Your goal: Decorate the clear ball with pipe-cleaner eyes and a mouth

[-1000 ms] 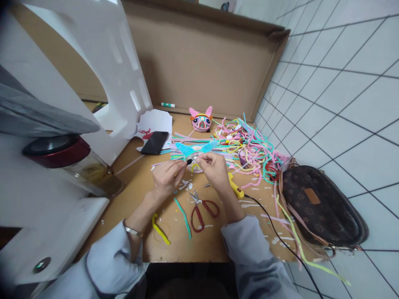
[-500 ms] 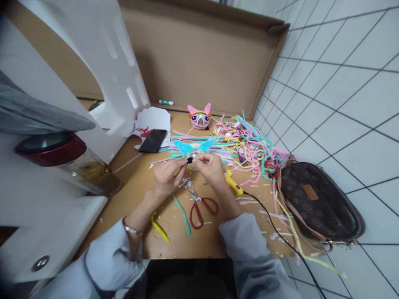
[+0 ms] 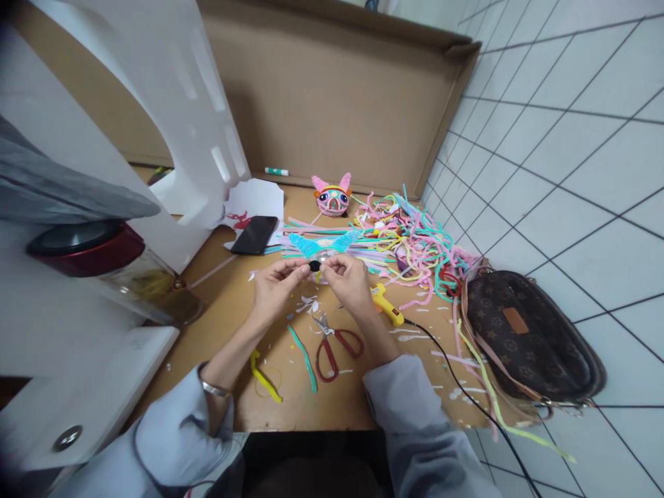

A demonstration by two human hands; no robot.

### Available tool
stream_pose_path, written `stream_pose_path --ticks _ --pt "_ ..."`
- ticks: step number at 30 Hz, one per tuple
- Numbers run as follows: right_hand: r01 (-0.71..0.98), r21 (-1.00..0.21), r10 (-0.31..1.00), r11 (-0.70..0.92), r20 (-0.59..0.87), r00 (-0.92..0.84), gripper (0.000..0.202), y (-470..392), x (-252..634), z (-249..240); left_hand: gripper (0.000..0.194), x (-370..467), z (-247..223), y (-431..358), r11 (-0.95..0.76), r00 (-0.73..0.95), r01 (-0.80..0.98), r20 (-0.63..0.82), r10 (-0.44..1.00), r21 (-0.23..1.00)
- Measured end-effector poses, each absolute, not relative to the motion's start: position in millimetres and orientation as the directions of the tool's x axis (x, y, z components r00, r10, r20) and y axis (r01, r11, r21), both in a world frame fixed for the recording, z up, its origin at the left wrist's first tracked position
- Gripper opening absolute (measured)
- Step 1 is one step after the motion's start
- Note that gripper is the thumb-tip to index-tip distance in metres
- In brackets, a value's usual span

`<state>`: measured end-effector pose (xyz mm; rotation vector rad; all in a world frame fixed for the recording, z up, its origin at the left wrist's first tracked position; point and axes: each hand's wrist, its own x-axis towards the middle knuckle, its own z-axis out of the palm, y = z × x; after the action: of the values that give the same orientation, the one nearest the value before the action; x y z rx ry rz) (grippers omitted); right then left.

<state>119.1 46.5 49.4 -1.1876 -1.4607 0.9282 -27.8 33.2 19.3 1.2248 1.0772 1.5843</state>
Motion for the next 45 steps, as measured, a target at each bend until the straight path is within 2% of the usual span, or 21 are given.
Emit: stream_pose_path --ticks 5,15,27,34,45 --pt "0.326 -0.882 0.934 0.34 0.356 -0.013 0.014 47 118 45 0.031 -32 27 34 -0.135 -0.079 -0.181 0.123 0.989 0.974" --pt "0.512 -0.725 0.862 0.461 0.503 -0.063 0.012 43 115 42 0.029 -31 29 33 -0.103 -0.101 -0.178 0.086 0.991 0.979" --pt "0.535 -0.702 0.852 0.47 0.518 -0.07 0.01 40 112 41 0.02 -30 30 32 -0.093 -0.151 -0.185 0.066 0.986 0.978" --pt "0.556 -0.685 0.846 0.47 0.529 -0.065 0.011 38 110 40 0.026 -31 32 31 -0.124 -0.128 -0.173 0.103 0.986 0.977" --pt "0.547 -0.706 0.858 0.449 0.512 -0.044 0.011 37 109 41 0.022 -32 29 34 -0.124 -0.132 -0.148 0.104 0.986 0.981"
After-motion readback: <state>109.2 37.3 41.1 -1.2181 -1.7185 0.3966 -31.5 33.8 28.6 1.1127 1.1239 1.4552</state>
